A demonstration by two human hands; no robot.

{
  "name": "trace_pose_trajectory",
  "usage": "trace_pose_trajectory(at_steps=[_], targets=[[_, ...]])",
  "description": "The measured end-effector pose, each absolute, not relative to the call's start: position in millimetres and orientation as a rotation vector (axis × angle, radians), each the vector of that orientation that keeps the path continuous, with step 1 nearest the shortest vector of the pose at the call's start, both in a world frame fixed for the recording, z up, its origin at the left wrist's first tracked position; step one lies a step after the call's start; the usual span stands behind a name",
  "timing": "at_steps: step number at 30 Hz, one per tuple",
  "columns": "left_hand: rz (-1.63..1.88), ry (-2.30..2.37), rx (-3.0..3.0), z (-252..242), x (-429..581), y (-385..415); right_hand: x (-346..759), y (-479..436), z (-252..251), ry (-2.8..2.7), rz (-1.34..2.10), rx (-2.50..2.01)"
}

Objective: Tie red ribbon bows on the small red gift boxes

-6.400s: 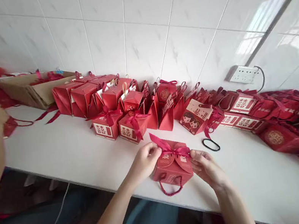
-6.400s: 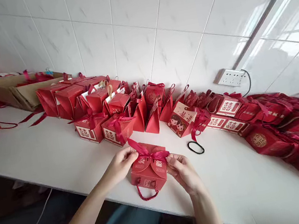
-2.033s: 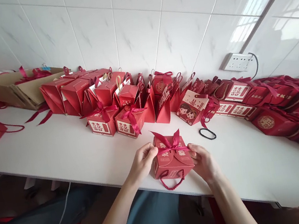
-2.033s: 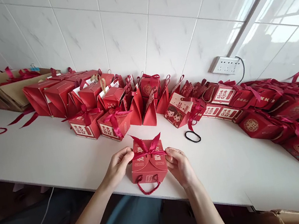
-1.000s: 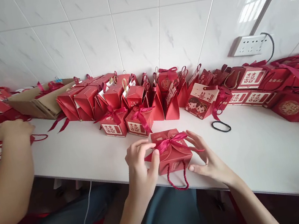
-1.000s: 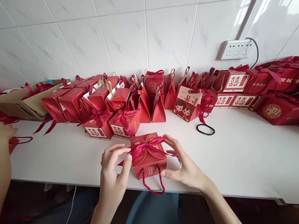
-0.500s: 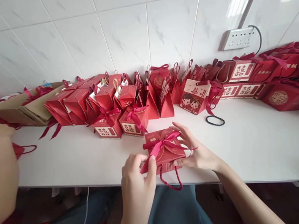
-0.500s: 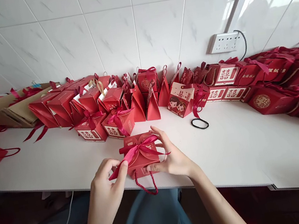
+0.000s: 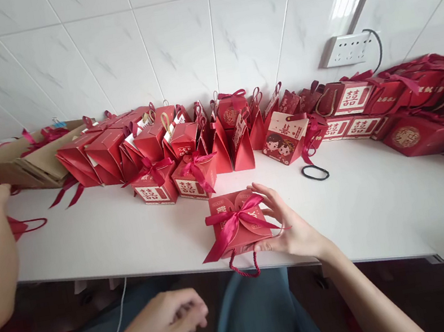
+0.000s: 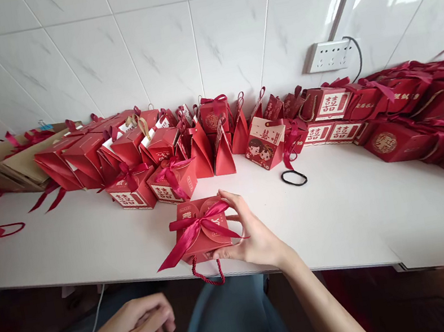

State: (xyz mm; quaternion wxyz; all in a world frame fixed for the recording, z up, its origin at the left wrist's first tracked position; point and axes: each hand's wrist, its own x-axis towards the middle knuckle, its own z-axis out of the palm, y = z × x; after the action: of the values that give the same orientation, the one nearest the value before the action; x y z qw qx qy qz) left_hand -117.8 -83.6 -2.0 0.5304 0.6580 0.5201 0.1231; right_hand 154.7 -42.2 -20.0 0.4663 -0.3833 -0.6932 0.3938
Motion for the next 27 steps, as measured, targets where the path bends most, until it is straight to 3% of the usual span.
trace_pose_trajectory(at_steps=[2,5,7,12,17,27], targets=[[0.326,1.289,1.707,10.9,-128.9,-71.4,157.2,-43.3,-18.9,-1.735,0.987,-0.918],[0.983,1.488,1.870,28.7,-115.5,-41.1,161.5,-48.2,-17.9,-1.780,1.016,-0.941],[1.196,1.275,2.104,33.9,-93.8,-20.2,165.0,-54.4,-17.3,-1.733,1.027,-0.980],[0.947,0.927,2.239,28.3,-58.3,0.9,167.7,-73.5,-9.2,-1.340,0.955,-1.259],[0.930,0.852,2.220,24.6,-59.4,-4.7,154.2,-77.6,5.0,-1.373,1.054,-1.511],[0.924,0.875,2.239,19.0,-56.6,-4.4,135.9,-90.8,14.5,-1.383,1.191,-1.476]])
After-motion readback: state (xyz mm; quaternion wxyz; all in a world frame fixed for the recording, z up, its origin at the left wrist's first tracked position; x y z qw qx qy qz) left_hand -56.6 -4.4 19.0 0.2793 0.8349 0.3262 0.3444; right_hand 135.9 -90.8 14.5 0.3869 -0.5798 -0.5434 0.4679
